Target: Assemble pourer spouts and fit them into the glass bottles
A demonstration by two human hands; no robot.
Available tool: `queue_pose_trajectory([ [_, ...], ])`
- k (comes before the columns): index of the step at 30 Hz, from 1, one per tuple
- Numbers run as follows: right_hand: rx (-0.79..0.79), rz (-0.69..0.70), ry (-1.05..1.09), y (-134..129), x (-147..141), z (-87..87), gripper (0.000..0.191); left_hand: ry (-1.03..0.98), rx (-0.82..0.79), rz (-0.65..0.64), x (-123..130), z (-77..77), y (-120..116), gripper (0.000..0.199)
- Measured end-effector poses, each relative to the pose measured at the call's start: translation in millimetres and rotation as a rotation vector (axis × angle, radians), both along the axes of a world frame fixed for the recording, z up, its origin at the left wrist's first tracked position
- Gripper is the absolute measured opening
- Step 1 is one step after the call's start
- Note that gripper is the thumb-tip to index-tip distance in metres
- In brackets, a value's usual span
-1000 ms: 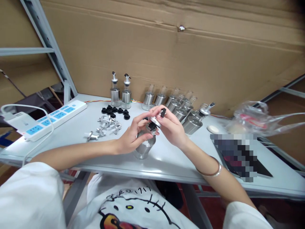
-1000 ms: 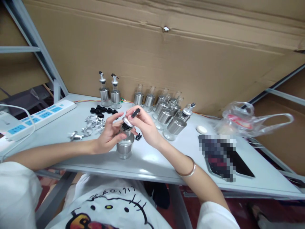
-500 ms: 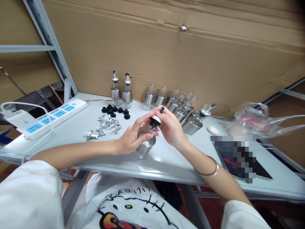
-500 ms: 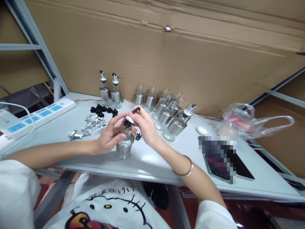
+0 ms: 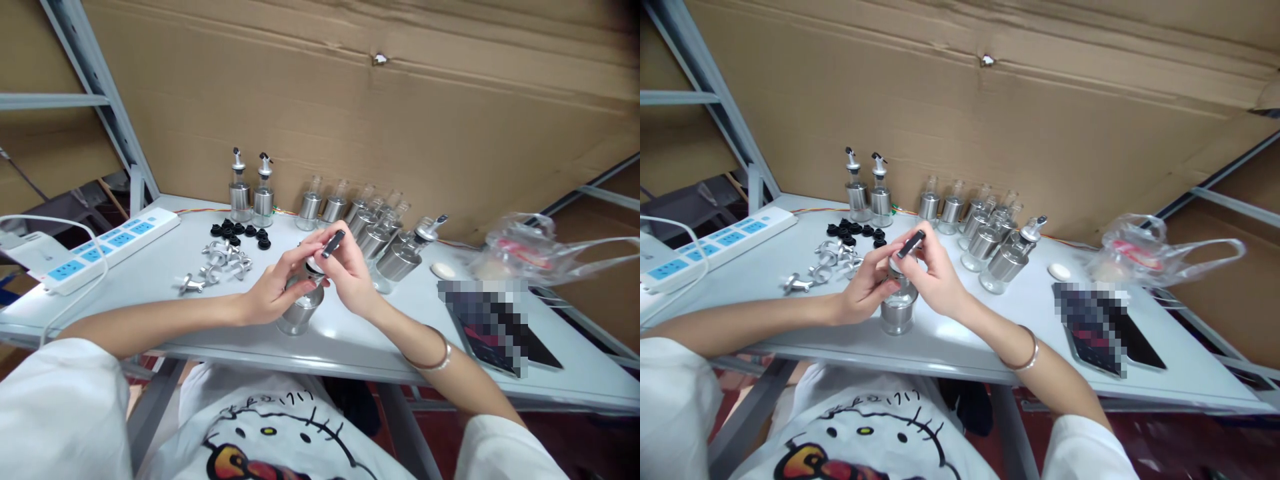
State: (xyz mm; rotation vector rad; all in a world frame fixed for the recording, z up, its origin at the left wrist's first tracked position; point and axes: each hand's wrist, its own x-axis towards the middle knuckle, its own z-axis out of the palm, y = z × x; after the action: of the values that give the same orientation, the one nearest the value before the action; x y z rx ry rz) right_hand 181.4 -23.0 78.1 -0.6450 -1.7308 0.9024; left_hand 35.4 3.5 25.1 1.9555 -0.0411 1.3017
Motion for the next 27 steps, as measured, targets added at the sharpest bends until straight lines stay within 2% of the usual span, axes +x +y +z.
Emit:
queue_pose_trajectory([
  [5, 0.06, -0.075, 0.116, 3.1, -8.7, -19.2, 0.032, 0.023, 0.048, 0.06, -2.2, -5.6, 3.1, 0.055],
  [10, 0.073, -0.155, 0.119, 2.2, -10.0, -27.2, 0.038, 0.049, 0.132, 0.08, -4.5, -8.8, 4.9, 0.076],
  [18, -0.037, -0.072, 0.103, -1.1, -8.8, -31.1, 0.044, 0.095, 0.115, 0.027, -3.0, -19.9, 11.2, 0.107],
  [23, -0.097, 0.002, 0.148, -3.3, -12.4, -35.3, 0.042, 0.112, 0.101, 0.104, -2.0, -25.3, 14.5, 0.109],
  [27, -0.066, 0.05, 0.179, -2.4, -12.6, -38.6, 0.038, 0.071, 0.175, 0.118, -0.9, -27.0, 15.3, 0.108],
])
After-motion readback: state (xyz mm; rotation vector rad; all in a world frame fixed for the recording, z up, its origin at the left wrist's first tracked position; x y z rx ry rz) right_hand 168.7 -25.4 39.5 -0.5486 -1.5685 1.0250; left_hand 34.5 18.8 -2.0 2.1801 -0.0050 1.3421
